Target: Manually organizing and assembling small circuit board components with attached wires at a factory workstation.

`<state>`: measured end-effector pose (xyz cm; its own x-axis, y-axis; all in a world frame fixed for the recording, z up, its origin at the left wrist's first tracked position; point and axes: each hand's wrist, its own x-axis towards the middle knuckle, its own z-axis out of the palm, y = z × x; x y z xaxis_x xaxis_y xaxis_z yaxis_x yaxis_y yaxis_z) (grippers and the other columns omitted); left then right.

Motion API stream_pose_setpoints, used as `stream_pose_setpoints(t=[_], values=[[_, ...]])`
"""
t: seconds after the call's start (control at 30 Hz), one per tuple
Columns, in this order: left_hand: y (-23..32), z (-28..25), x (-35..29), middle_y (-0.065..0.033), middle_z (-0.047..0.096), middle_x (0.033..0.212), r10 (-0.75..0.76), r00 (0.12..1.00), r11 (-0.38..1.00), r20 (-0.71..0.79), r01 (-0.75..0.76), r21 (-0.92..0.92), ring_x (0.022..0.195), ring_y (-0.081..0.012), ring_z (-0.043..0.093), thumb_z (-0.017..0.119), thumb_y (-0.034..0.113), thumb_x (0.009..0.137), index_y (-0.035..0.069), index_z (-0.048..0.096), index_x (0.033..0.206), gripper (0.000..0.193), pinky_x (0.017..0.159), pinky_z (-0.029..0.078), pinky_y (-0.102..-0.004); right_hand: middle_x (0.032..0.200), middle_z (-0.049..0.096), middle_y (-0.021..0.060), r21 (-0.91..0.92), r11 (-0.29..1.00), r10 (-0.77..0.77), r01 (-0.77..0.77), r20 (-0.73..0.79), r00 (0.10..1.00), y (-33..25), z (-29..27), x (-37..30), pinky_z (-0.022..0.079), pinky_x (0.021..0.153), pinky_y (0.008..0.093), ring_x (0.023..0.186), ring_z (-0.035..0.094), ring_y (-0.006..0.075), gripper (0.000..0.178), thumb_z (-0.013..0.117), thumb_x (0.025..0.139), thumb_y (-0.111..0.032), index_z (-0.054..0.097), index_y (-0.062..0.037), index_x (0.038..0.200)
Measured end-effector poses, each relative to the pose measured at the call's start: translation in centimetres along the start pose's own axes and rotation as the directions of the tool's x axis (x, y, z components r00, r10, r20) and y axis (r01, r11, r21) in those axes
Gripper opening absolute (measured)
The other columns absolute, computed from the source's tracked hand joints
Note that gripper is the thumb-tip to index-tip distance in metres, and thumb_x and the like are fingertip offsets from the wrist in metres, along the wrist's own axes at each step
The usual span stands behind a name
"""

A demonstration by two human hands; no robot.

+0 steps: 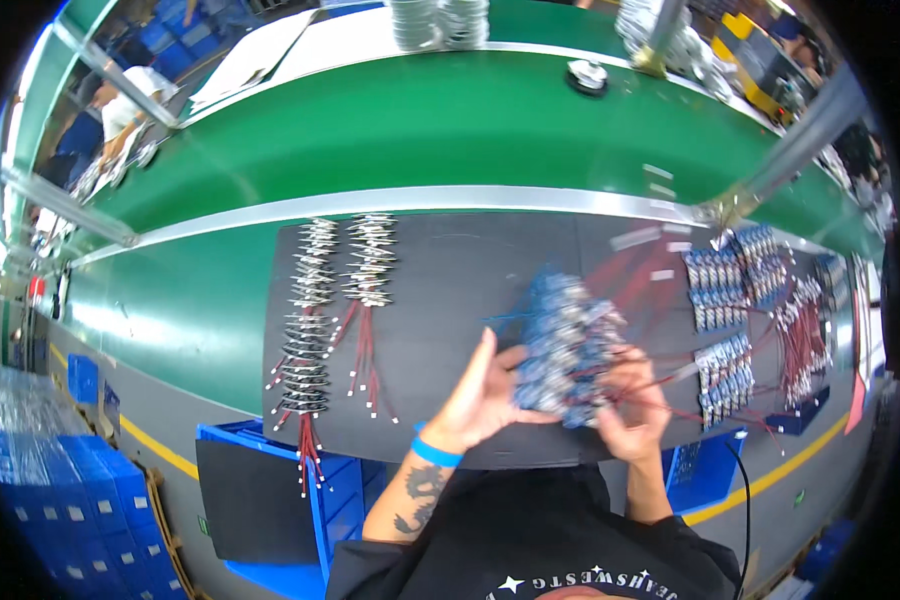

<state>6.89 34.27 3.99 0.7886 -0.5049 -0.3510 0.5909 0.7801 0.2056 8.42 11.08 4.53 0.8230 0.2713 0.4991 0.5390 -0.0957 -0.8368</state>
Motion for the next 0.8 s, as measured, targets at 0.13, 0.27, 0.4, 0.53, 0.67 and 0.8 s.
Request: stream_pose_setpoints(t=[0.13,0.27,0.4,0.53,0.67,0.8], values=[[0.0,-1.5,-0.7,-0.0150,0.063,0.119,0.230,0.959,0.932,-0.169,-0.167,0.322,0.102,-0.0249,0.067,0.052,0.032,0.101,0.000,0.049,0.130,0.043,0.085,0.059,-0.0396,0.121,0.061,0.0142,-0.024,0.996,-0.070,0.084,0.345,0.936,-2.4,1.2,1.7,0.035,0.106,0.0511,0.129,0.045,0.0357,0.029,0.074,0.065,-0.007,0.074,-0.0031,0.094],[-1.6,-1.5,-2.4,-0.0128,0.064,0.112,0.456,0.825,0.829,-0.335,-0.256,0.497,0.096,-0.0249,0.068,0.055,0.023,0.101,-0.001,0.052,0.122,0.033,0.073,0.061,-0.0412,0.125,0.055,0.0140,0.318,0.853,0.482,-0.413,-0.177,0.858,0.2,3.8,1.1,0.045,0.093,0.0330,0.114,0.053,0.0207,0.045,0.053,0.096,-0.015,0.043,-0.0044,0.139],[-3.5,-0.9,-3.1,-0.0183,0.068,0.105,0.513,0.804,0.805,-0.302,-0.327,0.496,0.084,-0.0268,0.071,0.044,0.036,0.104,-0.003,0.051,0.122,0.044,0.067,0.063,-0.0395,0.096,0.055,-0.0001,0.274,0.747,0.607,-0.605,0.090,0.790,0.8,5.6,0.8,0.043,0.074,0.0232,0.084,0.049,0.0063,0.023,0.049,0.103,-0.019,0.053,-0.0030,0.120],[-3.9,-1.3,-3.5,-0.0192,0.069,0.099,0.441,0.822,0.885,-0.361,-0.330,0.329,0.078,-0.0298,0.071,0.039,0.045,0.104,-0.001,0.054,0.120,0.051,0.059,0.063,-0.0427,0.095,0.056,-0.0020,0.441,0.627,0.620,-0.642,0.216,0.755,1.0,5.4,1.1,0.044,0.077,0.0219,0.087,0.051,0.0048,0.023,0.050,0.104,-0.022,0.058,-0.0028,0.113],[-3.8,-3.7,-4.1,-0.0179,0.069,0.085,0.130,0.970,0.960,-0.205,-0.175,-0.217,0.068,-0.0347,0.070,0.038,0.049,0.103,0.007,0.052,0.121,0.047,0.052,0.059,-0.0421,0.094,0.061,0.0005,0.486,0.346,0.785,-0.803,0.319,0.531,1.5,5.6,1.8,0.051,0.072,0.0276,0.084,0.060,0.0101,0.031,0.056,0.100,-0.031,0.060,-0.0032,0.114],[-2.8,-2.8,-5.3,-0.0197,0.067,0.094,0.257,0.941,0.965,-0.221,-0.263,0.002,0.072,-0.0361,0.071,0.040,0.048,0.102,0.006,0.050,0.122,0.048,0.056,0.059,-0.0417,0.081,0.061,-0.0026,0.336,0.651,0.754,-0.681,-0.182,0.631,4.8,1.2,3.8,0.047,0.059,0.0255,0.068,0.055,0.0070,0.022,0.056,0.100,-0.027,0.063,-0.0056,0.101]])
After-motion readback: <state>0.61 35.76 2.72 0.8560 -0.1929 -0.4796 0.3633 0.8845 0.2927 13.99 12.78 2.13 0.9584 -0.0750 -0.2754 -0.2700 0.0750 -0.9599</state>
